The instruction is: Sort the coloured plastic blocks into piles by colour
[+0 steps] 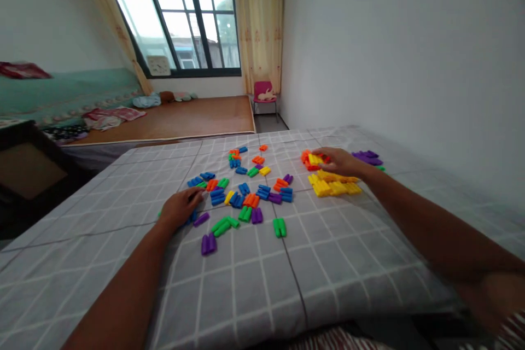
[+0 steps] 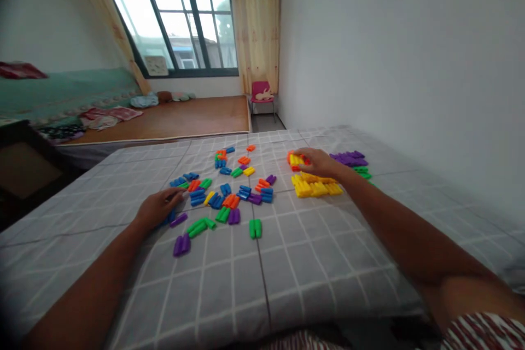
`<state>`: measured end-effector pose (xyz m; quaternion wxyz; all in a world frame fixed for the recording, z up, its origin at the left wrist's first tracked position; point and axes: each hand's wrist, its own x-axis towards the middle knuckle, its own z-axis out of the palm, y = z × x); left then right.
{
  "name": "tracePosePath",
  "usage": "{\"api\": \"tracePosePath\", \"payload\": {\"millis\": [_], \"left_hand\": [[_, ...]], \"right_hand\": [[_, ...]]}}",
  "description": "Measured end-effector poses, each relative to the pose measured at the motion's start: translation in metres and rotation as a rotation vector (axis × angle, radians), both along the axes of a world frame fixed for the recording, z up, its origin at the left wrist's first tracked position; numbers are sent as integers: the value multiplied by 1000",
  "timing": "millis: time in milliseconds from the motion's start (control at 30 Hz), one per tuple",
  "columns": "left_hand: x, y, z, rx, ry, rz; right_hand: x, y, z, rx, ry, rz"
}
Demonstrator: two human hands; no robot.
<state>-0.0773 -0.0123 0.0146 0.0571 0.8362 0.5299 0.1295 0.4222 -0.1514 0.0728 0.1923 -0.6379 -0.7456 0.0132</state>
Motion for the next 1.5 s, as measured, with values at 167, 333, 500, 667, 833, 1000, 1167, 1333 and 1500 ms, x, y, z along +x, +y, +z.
{"api": "tracePosePath", "payload": {"millis": [167,333,500,667,833,1000,1167,1333,1500], "left_hand": [[2,3,0,7,61,71],[8,0,4,14,90,106],[9,-1,3,25,105,136],[9,-4,0,31,90,141],[16,-11,2,34,-16,138],[17,-16,6,103,-30,184],[5,-16,6,126,-154,159],[-1,-11,4,79,-154,101],[-1,-9,2,72,-127,61]], "right_hand": [[83,-71,-2,-74,33,-137],[79,-98,-26,-121,57,-39],[67,-94,-44,-93,26,17],[60,-94,-32,-12,-35,-94],[-4,-72,-6,39,-23,29],[-114,-23,0,-73,1,323],[-214,36,-13,-36,-115,411],[-268,75,-27,-84,-290,362],[-249,96,-34,-152,-60,470]]}}
